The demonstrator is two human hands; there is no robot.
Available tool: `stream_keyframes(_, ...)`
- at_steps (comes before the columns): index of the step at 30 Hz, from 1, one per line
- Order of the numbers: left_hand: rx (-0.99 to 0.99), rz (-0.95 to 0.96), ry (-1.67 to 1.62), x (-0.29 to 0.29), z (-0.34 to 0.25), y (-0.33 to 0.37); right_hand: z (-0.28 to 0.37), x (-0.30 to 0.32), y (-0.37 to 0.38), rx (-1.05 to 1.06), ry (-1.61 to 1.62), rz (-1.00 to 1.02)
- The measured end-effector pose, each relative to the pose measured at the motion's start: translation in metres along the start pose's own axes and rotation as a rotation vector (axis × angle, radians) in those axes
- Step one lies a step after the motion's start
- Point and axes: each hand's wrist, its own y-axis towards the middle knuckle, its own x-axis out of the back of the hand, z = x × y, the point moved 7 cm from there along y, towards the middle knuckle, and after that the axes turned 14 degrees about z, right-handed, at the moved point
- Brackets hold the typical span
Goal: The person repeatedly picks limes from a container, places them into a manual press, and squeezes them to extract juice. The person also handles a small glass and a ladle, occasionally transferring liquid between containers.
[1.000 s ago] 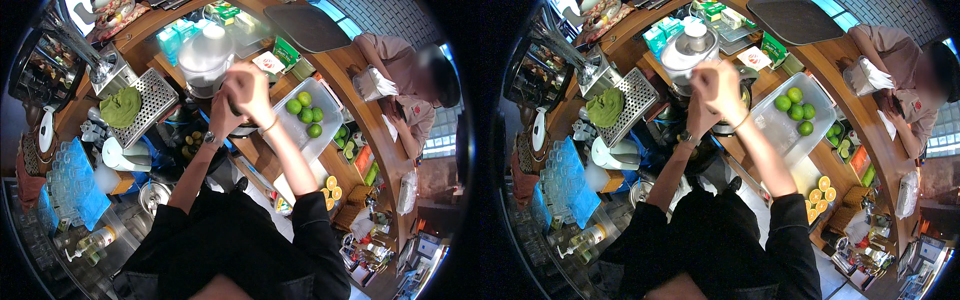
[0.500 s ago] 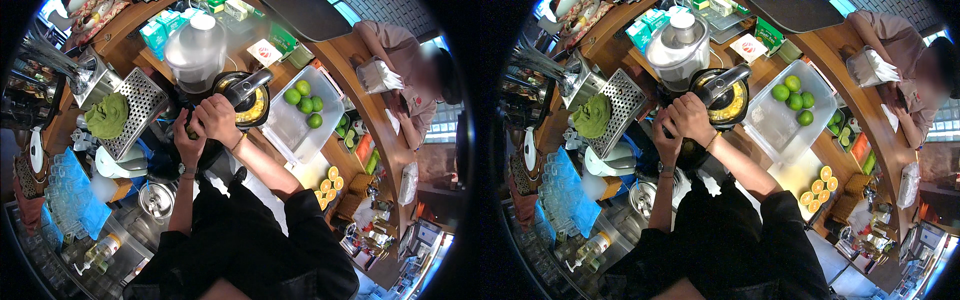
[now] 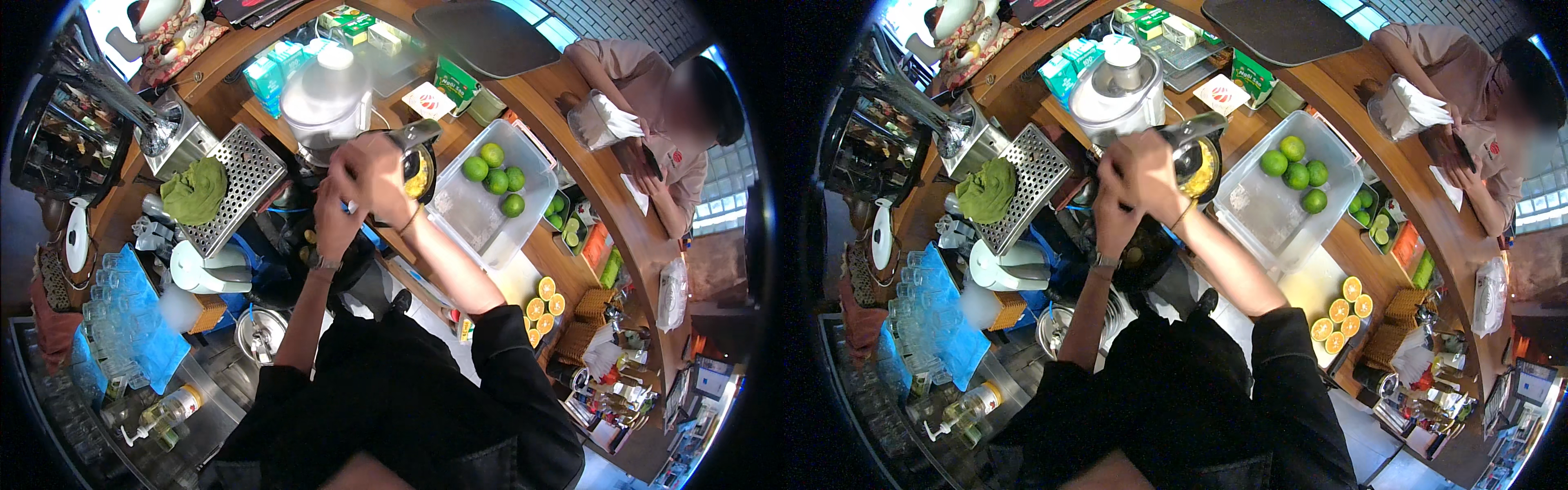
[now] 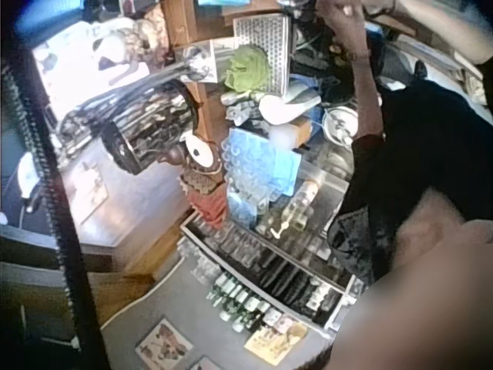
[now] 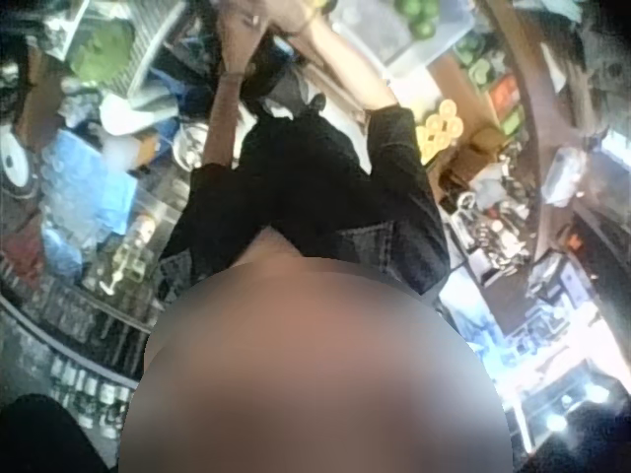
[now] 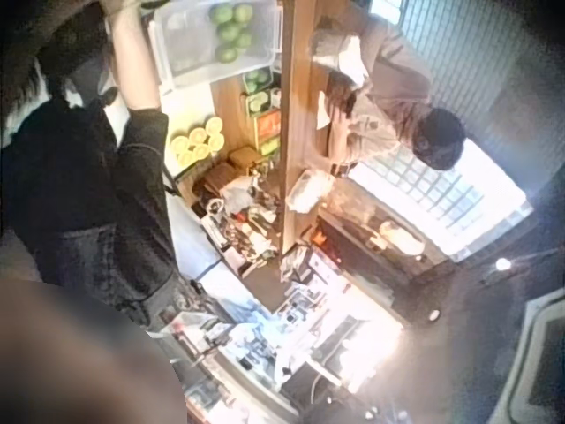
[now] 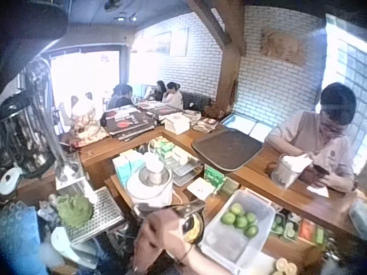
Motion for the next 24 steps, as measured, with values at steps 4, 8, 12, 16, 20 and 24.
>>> stream_keyframes(4, -0.169, 0.078, 0.019, -0.021, -0.04, 0.045, -0.061, 0.09, 0.033, -0.367, 0.289, -0.123)
stream_keyframes(8, -0.14, 0.196, 0.176, -0.043, -0.044, 0.063, -0.119, 0.164, 0.035, -0.478, 0.113, -0.164)
stream_keyframes(12, -0.291, 0.072, 0.057, -0.029, -0.033, 0.069, -0.144, 0.196, -0.017, -0.494, 0.081, -0.207)
stream_keyframes(16, 0.242, 0.147, -0.947, -0.023, 0.025, 0.059, -0.147, 0.211, -0.122, -0.65, 0.316, -0.281)
stream_keyframes(20, 0.492, 0.043, -1.538, 0.004, 0.04, 0.023, -0.146, 0.216, -0.259, -0.888, 0.324, -0.314)
stream_keyframes(24, 0.376, 0.071, -1.137, 0.032, 0.058, -0.02, -0.154, 0.233, -0.428, -1.102, 0.238, -0.362)
